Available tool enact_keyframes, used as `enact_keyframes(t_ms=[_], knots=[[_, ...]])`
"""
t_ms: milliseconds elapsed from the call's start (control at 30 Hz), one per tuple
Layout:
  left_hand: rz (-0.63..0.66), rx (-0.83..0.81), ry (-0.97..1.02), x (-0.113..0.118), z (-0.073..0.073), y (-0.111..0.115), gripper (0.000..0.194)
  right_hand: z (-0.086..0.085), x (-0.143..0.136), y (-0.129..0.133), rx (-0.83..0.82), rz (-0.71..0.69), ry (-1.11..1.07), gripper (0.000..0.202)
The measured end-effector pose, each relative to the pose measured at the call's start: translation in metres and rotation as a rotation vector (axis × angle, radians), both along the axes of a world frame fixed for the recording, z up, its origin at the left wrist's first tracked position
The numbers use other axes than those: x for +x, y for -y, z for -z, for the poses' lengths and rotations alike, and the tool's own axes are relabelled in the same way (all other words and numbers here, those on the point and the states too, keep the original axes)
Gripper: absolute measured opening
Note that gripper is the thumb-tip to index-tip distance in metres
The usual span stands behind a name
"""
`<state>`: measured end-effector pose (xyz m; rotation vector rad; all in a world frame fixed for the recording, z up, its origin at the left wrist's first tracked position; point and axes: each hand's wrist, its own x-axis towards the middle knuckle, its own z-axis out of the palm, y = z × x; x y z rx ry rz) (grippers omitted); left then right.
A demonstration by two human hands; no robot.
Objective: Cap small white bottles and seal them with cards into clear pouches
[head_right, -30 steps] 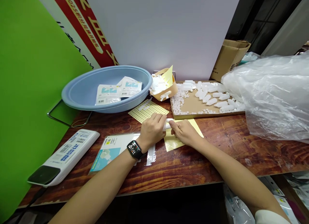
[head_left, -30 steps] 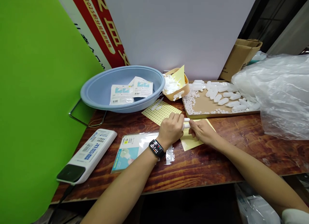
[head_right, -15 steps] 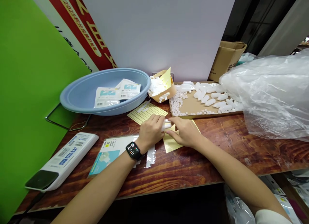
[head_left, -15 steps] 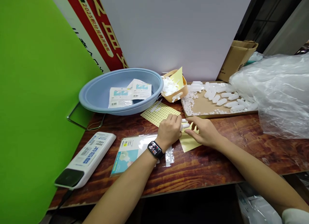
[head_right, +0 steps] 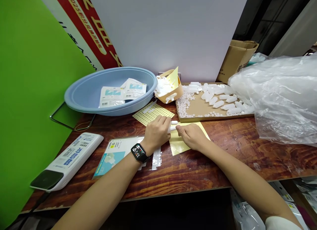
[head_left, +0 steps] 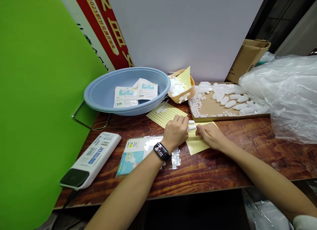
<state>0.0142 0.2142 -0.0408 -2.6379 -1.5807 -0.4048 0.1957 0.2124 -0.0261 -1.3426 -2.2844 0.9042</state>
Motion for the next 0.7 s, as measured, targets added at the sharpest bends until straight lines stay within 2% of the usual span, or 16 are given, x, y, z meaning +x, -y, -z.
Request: enact_keyframes(t_ms=[100, 167, 333, 367, 433, 500, 567, 633, 700], knots=[[0.014, -0.032, 0.006, 0.0013, 0.0001, 0.0004, 0.013, 0.0027, 0.0003, -0.0001, 0.165, -0.094, -0.046, 0.033], [0.04, -0.056, -0.004, 0.0028, -0.0002, 0.0013, 0.013, 0.0048, -0.0008, 0.0001, 0.188, -0.119, -0.025, 0.028], [0.084, -0.049, -0.009, 0.0047, -0.0011, 0.0039, 0.015, 0.0031, -0.0051, 0.0026, -0.046, 0.009, -0.04, 0.052], [0.082, -0.038, -0.004, 0.0044, -0.0007, 0.0039, 0.014, 0.002, -0.005, 0.0031, -0.039, 0.017, -0.057, 0.054], [0.066, -0.024, 0.009, 0.0031, 0.0007, 0.0032, 0.011, 0.001, -0.0036, 0.0037, 0.09, -0.04, -0.05, 0.048], [0.064, -0.034, 0.017, 0.0018, 0.0027, 0.0018, 0.008, 0.0024, -0.0022, 0.0034, 0.295, -0.147, 0.018, 0.037], [0.092, -0.066, 0.012, 0.0011, 0.0042, 0.0004, 0.009, 0.0047, -0.0024, 0.0027, 0.424, -0.215, 0.145, 0.035], [0.117, -0.085, -0.002, 0.0013, 0.0043, -0.0003, 0.011, 0.0051, -0.0048, 0.0025, 0.432, -0.219, 0.312, 0.039], [0.123, -0.071, -0.018, 0.002, 0.0031, -0.0003, 0.012, 0.0022, -0.0085, 0.0031, 0.345, -0.195, 0.466, 0.039]])
